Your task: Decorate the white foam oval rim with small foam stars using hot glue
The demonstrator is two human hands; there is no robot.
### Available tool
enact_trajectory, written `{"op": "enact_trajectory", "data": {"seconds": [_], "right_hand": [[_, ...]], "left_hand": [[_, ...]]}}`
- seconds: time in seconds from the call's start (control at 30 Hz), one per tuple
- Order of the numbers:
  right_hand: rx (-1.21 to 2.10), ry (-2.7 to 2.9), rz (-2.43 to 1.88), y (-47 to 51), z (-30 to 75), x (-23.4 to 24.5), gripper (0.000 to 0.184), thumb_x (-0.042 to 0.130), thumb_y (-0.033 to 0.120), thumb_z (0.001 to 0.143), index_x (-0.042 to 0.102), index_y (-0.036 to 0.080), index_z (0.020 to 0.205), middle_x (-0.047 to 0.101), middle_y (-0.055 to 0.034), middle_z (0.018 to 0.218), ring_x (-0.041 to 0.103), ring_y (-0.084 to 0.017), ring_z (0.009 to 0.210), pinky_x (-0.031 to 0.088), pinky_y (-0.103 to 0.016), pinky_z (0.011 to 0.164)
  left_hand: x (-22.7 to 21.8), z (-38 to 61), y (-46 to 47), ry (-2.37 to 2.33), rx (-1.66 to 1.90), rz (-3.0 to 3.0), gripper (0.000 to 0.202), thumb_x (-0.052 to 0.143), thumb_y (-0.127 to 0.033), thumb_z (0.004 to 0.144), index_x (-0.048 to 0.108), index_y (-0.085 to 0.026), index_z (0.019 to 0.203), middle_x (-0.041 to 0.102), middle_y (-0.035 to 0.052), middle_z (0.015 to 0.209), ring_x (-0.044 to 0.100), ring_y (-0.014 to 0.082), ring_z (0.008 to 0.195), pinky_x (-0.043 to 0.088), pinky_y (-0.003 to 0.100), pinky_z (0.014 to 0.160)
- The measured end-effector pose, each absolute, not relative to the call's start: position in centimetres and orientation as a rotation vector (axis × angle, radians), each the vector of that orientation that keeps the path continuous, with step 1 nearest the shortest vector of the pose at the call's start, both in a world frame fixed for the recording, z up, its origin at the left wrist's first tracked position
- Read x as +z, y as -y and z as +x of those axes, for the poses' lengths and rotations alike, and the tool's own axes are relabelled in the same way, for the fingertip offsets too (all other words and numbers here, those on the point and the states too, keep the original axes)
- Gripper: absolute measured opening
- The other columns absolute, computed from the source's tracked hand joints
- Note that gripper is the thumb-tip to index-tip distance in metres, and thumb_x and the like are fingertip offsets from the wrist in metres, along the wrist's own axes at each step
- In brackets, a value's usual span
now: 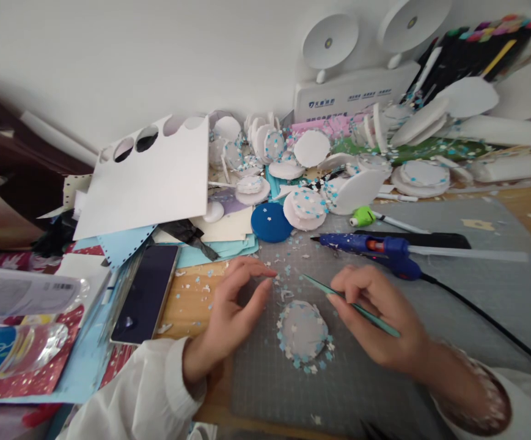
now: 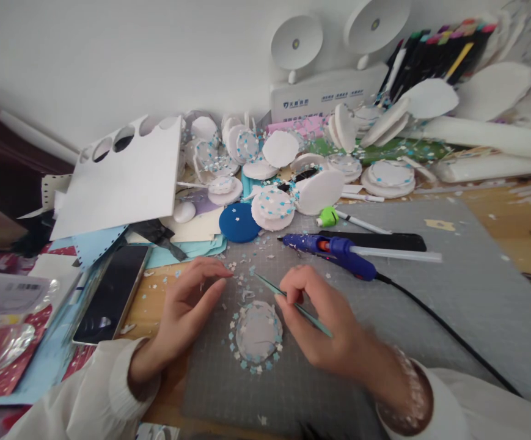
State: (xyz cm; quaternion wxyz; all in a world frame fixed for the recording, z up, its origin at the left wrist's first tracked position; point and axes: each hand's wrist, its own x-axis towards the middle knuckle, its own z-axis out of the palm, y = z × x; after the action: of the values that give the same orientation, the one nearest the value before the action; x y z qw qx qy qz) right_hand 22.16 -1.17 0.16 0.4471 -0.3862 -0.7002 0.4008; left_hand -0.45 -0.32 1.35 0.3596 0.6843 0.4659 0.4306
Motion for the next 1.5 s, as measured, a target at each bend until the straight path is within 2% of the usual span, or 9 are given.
{"op": "enact_trajectory", "data": {"seconds": [0.17, 0.47, 0.83, 0.97, 1.1, 1.5], "right_hand": [[1.405, 1.477, -0.896, 1.4, 22.2, 0.8, 0.02, 0.05, 0.018, 0.093, 0.035, 0.025, 0.081, 0.041, 0.0042, 0.074, 0.042, -0.011, 0.064, 0.035, -0.022, 0.053], [1.658, 1.334, -0.831, 1.5, 22.1, 0.7, 0.023, 0.053, 0.029, 0.094, 0.034, 0.025, 0.081, 0.041, 0.0057, 0.074, 0.037, -0.01, 0.063, 0.031, -0.022, 0.054], [1.679, 1.218, -0.827, 1.5, 22.3, 0.5, 0.024, 0.056, 0.031, 0.091, 0.035, 0.025, 0.08, 0.041, 0.005, 0.073, 0.036, -0.012, 0.064, 0.032, -0.025, 0.057], [1.647, 1.274, -0.841, 1.5, 22.2, 0.7, 0.022, 0.056, 0.027, 0.091, 0.036, 0.025, 0.081, 0.041, 0.0046, 0.073, 0.037, -0.011, 0.062, 0.032, -0.023, 0.053], [1.621, 1.327, -0.846, 1.5, 21.9, 1.2, 0.023, 0.056, 0.029, 0.09, 0.035, 0.025, 0.08, 0.041, 0.0043, 0.073, 0.038, -0.011, 0.06, 0.033, -0.022, 0.051], [1.688, 1.316, -0.807, 1.7, 22.2, 0.8, 0.023, 0.052, 0.03, 0.093, 0.033, 0.025, 0.081, 0.04, 0.0046, 0.073, 0.037, -0.011, 0.061, 0.033, -0.023, 0.053]], "left_hand": [[1.7, -0.5, 0.4, -1.04, 1.03, 1.831, 0.024, 0.065, -0.019, 0.085, 0.067, -0.019, 0.109, 0.061, 0.0071, 0.103, 0.055, 0.0193, 0.101, 0.043, 0.033, 0.092], [1.5, -0.5, 0.7, -0.891, 1.075, 1.775, 0.009, 0.061, -0.011, 0.087, 0.066, -0.017, 0.091, 0.063, 0.0052, 0.088, 0.059, 0.016, 0.088, 0.046, 0.03, 0.081], [1.9, -0.4, 0.7, -0.9, 1.04, 1.762, 0.01, 0.058, -0.013, 0.089, 0.066, -0.017, 0.091, 0.063, 0.0065, 0.089, 0.059, 0.0169, 0.088, 0.047, 0.03, 0.081], [2.2, -0.4, 0.8, -0.919, 1.021, 1.765, 0.009, 0.056, -0.015, 0.091, 0.064, -0.017, 0.089, 0.062, 0.0064, 0.087, 0.058, 0.017, 0.086, 0.047, 0.03, 0.08], [2.2, -0.4, 0.7, -0.936, 0.978, 1.777, 0.011, 0.054, -0.019, 0.092, 0.063, -0.016, 0.086, 0.062, 0.0073, 0.086, 0.058, 0.0176, 0.084, 0.048, 0.03, 0.077], [2.1, -0.4, 0.7, -0.903, 0.966, 1.807, 0.008, 0.056, -0.015, 0.089, 0.063, -0.015, 0.085, 0.062, 0.0066, 0.083, 0.058, 0.0173, 0.084, 0.047, 0.03, 0.077]]}}
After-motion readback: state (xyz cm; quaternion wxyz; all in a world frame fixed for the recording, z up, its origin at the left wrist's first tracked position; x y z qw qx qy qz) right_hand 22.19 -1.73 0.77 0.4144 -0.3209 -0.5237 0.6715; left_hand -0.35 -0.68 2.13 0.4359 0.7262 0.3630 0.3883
